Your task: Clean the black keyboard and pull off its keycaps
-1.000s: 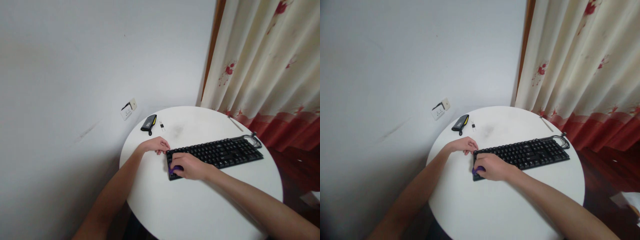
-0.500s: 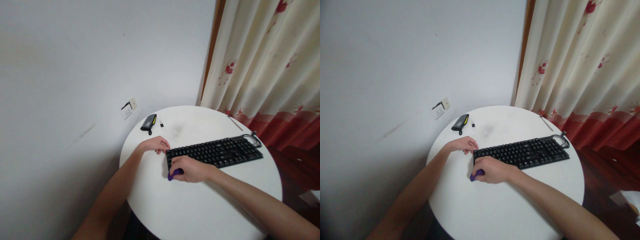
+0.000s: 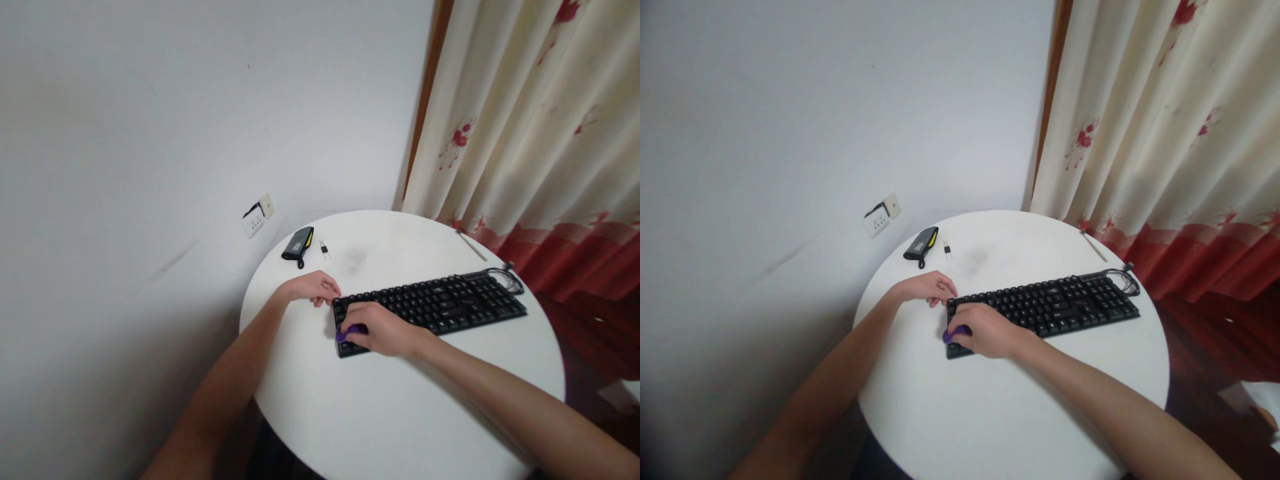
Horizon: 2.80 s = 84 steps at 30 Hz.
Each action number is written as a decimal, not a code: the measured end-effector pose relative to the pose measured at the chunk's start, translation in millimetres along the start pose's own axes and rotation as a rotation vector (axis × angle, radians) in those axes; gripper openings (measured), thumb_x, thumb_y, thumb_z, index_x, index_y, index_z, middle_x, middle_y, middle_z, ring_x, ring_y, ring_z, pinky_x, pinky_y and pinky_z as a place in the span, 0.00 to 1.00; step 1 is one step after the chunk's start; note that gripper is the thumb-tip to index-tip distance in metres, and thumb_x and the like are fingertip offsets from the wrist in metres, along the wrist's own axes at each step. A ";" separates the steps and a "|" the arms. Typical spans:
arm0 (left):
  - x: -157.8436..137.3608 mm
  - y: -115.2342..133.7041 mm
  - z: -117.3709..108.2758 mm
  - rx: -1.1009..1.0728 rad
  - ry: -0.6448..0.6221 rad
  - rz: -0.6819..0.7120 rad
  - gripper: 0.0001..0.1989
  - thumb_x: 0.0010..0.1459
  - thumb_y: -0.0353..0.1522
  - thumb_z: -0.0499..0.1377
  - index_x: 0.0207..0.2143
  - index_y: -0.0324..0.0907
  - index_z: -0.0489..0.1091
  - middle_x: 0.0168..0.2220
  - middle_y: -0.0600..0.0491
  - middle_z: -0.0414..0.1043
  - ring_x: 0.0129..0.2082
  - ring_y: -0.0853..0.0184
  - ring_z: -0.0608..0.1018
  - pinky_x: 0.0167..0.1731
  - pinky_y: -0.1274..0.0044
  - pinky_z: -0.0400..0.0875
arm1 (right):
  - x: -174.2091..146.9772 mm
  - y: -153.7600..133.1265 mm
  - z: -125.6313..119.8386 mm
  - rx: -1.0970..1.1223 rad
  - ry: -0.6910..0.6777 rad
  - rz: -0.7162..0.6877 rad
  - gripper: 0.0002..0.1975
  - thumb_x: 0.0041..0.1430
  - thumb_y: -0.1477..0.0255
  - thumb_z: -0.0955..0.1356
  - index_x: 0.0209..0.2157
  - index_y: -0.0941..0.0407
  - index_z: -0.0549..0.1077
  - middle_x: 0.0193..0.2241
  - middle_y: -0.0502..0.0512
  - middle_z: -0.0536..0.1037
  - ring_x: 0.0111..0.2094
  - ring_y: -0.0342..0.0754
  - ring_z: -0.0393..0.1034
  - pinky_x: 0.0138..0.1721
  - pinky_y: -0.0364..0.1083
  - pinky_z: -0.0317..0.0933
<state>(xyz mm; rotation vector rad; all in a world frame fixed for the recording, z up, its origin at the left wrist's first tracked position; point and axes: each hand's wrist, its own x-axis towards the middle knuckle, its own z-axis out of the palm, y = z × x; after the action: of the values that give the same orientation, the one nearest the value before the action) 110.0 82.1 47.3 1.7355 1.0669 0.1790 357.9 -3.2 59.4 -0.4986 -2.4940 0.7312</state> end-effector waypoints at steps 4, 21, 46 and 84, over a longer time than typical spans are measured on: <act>-0.3 1.3 0.6 -0.005 -0.001 0.009 0.18 0.51 0.41 0.64 0.40 0.39 0.75 0.26 0.52 0.75 0.18 0.74 0.71 0.17 0.82 0.58 | 3.0 18.2 -0.4 -0.132 0.249 0.158 0.05 0.59 0.77 0.68 0.37 0.56 0.77 0.34 0.55 0.77 0.38 0.48 0.70 0.44 0.46 0.62; 1.9 -1.2 0.2 0.005 -0.008 0.007 0.18 0.51 0.41 0.64 0.40 0.39 0.75 0.26 0.52 0.75 0.18 0.74 0.71 0.18 0.82 0.59 | 8.5 45.6 1.3 -0.285 0.393 0.244 0.09 0.60 0.82 0.65 0.36 0.57 0.75 0.35 0.57 0.76 0.39 0.49 0.68 0.45 0.47 0.62; 1.2 -0.7 0.7 -0.001 0.008 0.004 0.17 0.51 0.40 0.64 0.40 0.39 0.75 0.26 0.52 0.75 0.18 0.74 0.71 0.18 0.82 0.60 | 13.4 43.7 5.0 -0.231 0.401 0.269 0.09 0.60 0.82 0.65 0.37 0.58 0.76 0.36 0.57 0.75 0.39 0.48 0.69 0.45 0.47 0.62; 0.9 0.5 0.8 0.007 0.011 -0.014 0.18 0.50 0.40 0.64 0.41 0.39 0.75 0.27 0.52 0.76 0.18 0.73 0.71 0.18 0.82 0.58 | 2.4 54.2 -16.8 -0.173 0.377 0.248 0.07 0.56 0.80 0.68 0.35 0.56 0.76 0.34 0.54 0.77 0.37 0.47 0.70 0.43 0.46 0.62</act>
<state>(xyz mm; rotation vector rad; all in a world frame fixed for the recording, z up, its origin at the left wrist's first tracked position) 111.3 82.1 47.0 1.7348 1.0886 0.1756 376.0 47.5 41.2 -0.9294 -2.1706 0.4586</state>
